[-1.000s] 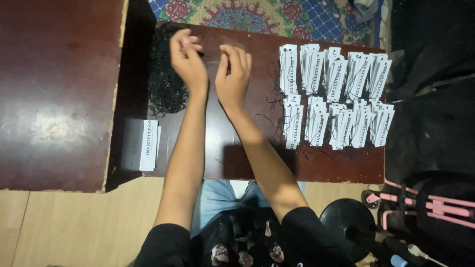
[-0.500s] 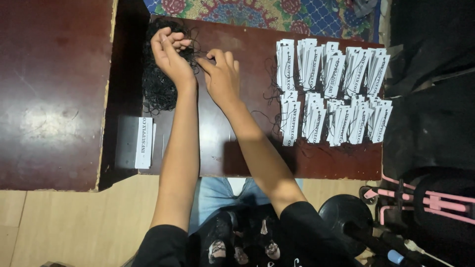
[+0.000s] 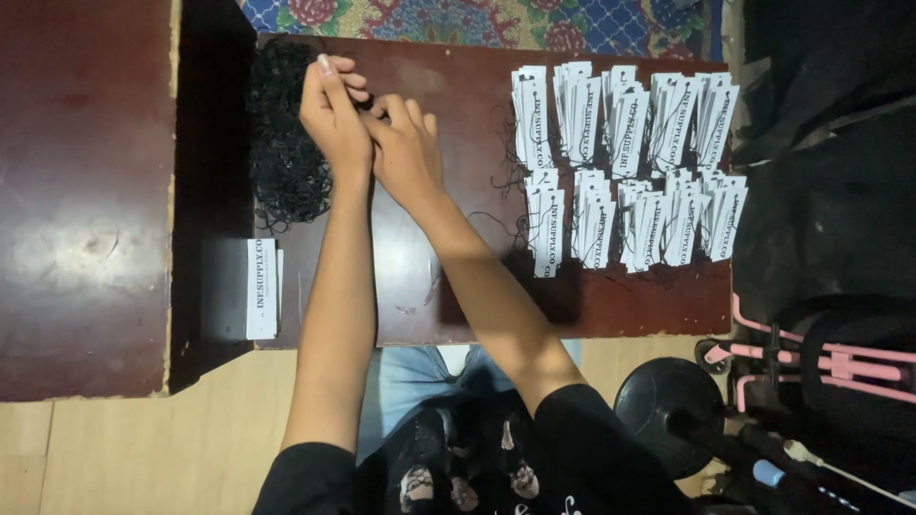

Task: The person repeatedly picks up a white tag and a black string, ties the string to the tag, and places the finished item on a growing pile on the table. The process is repeated continuously throughout the clip.

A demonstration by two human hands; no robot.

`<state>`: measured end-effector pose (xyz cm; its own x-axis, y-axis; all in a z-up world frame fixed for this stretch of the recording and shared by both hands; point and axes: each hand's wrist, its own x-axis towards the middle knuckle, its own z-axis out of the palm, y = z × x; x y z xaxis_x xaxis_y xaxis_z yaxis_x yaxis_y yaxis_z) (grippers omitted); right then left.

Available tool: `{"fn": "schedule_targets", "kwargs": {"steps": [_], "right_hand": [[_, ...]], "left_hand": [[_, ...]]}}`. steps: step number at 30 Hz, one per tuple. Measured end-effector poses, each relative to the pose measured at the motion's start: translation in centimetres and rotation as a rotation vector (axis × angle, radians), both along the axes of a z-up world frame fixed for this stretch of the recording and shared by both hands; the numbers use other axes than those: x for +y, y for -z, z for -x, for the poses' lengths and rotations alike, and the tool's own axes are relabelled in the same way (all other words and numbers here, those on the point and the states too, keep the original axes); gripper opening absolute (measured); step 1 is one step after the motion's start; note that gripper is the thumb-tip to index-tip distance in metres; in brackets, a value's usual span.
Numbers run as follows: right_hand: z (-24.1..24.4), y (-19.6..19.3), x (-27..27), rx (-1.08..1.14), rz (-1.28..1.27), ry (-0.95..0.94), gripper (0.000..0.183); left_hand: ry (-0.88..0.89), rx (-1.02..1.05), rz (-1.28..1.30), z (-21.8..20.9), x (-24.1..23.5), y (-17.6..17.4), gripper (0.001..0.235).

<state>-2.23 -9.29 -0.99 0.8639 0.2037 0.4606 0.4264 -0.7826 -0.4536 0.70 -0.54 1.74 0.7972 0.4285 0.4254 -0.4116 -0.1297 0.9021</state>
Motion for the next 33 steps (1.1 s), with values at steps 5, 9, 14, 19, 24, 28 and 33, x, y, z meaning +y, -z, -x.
{"fn": "schedule_targets", "kwargs": {"steps": [5,9,14,19,24,28,33], "right_hand": [[-0.1,-0.1,0.0,0.034,-0.089,0.017,0.016],[-0.3,-0.3,-0.4,0.105,-0.341,0.060,0.006],[-0.7,-0.5,-0.7,0.080,-0.729,0.215,0.005],[-0.8,-0.4,-1.0,-0.020,-0.891,0.385,0.006],[0.2,-2.2,-0.5,-0.136,-0.876,0.372,0.004],[0.5,-3.0,-0.5,-0.178,-0.804,0.332,0.010],[0.4,-3.5,-0.4,-0.245,-0.746,0.254,0.017]], "left_hand": [[0.014,0.000,-0.030,0.2,-0.1,-0.2,0.042],[0.045,-0.036,-0.120,0.3,-0.1,-0.1,0.043],[0.055,-0.176,-0.359,0.6,-0.3,-0.6,0.039],[0.106,-0.289,-0.563,1.1,-0.6,-0.7,0.047],[0.119,-0.042,-0.719,1.3,-0.7,-0.1,0.049],[0.211,-0.123,-0.598,0.8,-0.7,-0.1,0.046],[0.201,-0.043,-0.122,-0.2,-0.5,1.3,0.017]]}}
